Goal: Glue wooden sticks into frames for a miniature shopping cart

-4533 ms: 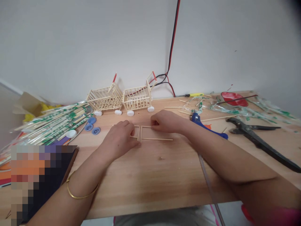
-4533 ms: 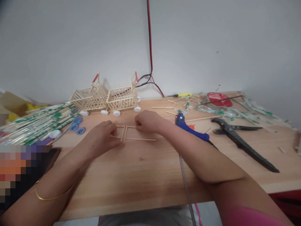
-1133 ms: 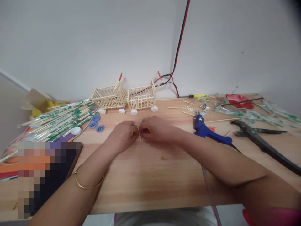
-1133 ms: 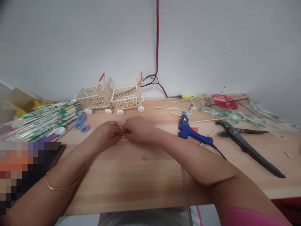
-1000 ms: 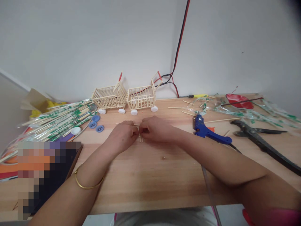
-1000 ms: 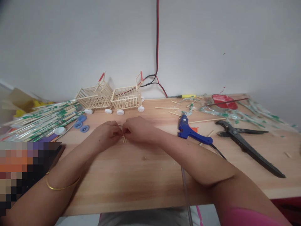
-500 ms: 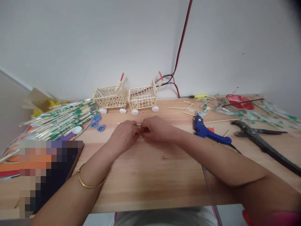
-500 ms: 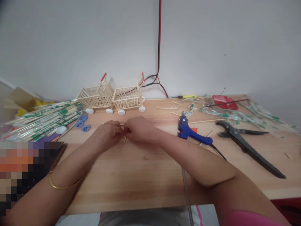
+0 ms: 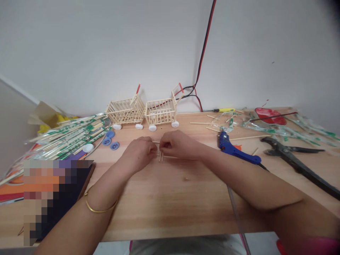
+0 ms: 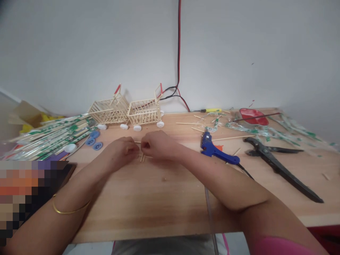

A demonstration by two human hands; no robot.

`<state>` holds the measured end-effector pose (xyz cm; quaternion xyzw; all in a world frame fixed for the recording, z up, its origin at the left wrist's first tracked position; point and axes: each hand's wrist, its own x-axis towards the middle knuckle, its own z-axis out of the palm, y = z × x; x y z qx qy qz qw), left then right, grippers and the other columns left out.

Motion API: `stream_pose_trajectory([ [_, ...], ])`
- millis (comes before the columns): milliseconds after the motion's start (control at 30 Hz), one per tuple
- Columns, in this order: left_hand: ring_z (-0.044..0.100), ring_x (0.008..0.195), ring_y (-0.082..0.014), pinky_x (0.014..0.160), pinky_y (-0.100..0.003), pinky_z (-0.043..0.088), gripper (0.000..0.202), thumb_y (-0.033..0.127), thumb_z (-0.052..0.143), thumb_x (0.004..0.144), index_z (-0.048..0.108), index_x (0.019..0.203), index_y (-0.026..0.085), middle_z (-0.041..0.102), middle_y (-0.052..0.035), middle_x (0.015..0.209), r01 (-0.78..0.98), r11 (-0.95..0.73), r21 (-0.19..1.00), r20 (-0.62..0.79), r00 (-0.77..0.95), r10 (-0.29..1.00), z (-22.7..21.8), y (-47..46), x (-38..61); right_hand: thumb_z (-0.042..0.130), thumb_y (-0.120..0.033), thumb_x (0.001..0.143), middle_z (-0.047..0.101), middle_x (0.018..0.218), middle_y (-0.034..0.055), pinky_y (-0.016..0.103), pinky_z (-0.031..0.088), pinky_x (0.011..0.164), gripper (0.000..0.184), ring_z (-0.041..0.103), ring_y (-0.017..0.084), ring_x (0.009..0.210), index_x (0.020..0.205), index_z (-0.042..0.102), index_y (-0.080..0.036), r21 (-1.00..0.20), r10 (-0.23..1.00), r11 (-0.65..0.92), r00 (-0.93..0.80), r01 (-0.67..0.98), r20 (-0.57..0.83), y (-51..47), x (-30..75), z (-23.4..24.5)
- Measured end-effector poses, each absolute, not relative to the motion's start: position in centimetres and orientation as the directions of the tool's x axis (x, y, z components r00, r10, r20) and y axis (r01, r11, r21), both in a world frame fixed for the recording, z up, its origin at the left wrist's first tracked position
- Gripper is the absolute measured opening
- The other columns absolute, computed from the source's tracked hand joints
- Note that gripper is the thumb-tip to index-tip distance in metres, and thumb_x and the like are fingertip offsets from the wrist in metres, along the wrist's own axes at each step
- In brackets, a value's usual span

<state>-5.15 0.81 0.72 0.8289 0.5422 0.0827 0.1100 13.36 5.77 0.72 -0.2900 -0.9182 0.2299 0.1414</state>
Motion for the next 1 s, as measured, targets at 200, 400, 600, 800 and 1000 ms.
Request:
stream_pose_trajectory([
  [200,0.058,0.084,-0.0182,0.076,-0.03,0.044,0.016,0.02,0.051,0.08,0.066,0.082,0.017,0.065,-0.0049,0.085,0.901,-0.257,0.349,0.313,0.146,0.939,2.5,1.4,-7.2,0.055,-0.017,0.074,0.062,0.065,-0.001,0.018,0.033,0.057,0.011,0.051,0.008,0.06,0.071,0.065,-0.014,-0.611,0.676,0.676,-0.677,0.412,0.292,6.6,13.9,1.0],
  [400,0.059,0.087,-0.0202,0.08,-0.032,0.045,0.021,0.02,0.049,0.08,0.068,0.089,0.018,0.067,-0.0059,0.092,0.932,-0.188,0.31,0.323,0.083,0.943,2.0,2.2,-9.1,0.054,-0.021,0.075,0.062,0.066,-0.0005,0.019,0.034,0.057,0.013,0.051,0.009,0.061,0.071,0.064,-0.014,-0.66,0.743,0.598,-0.623,0.455,0.244,7.5,14.4,0.6],
  [600,0.059,0.088,-0.021,0.078,-0.032,0.045,0.023,0.019,0.047,0.079,0.068,0.086,0.018,0.067,-0.0068,0.092,0.937,-0.212,0.277,0.291,0.129,0.948,1.3,2.6,-9.4,0.054,-0.023,0.074,0.06,0.063,-0.0014,0.02,0.033,0.057,0.015,0.05,0.009,0.059,0.071,0.064,-0.014,-0.67,0.772,0.554,-0.607,0.494,0.191,8.2,15.1,0.6],
  [800,0.058,0.088,-0.0202,0.079,-0.032,0.044,0.027,0.024,0.043,0.082,0.069,0.088,0.015,0.066,-0.009,0.092,0.908,-0.31,0.281,0.256,0.241,0.936,1.3,2.3,-7.8,0.053,-0.023,0.074,0.061,0.062,-0.0014,0.02,0.031,0.055,0.015,0.051,0.009,0.059,0.071,0.066,-0.015,-0.544,0.774,0.566,-0.627,0.619,0.093,8.3,16.1,1.8],
  [1000,0.057,0.087,-0.0215,0.08,-0.035,0.044,0.029,0.026,0.043,0.082,0.068,0.085,0.014,0.066,-0.0105,0.09,0.906,-0.316,0.281,0.273,0.24,0.931,1.4,2.2,-7.5,0.056,-0.024,0.074,0.066,0.074,0.0012,0.02,0.032,0.055,0.015,0.053,0.011,0.063,0.077,0.069,-0.018,-0.422,0.699,0.611,-0.707,0.67,-0.11,8.2,17.0,2.7],
])
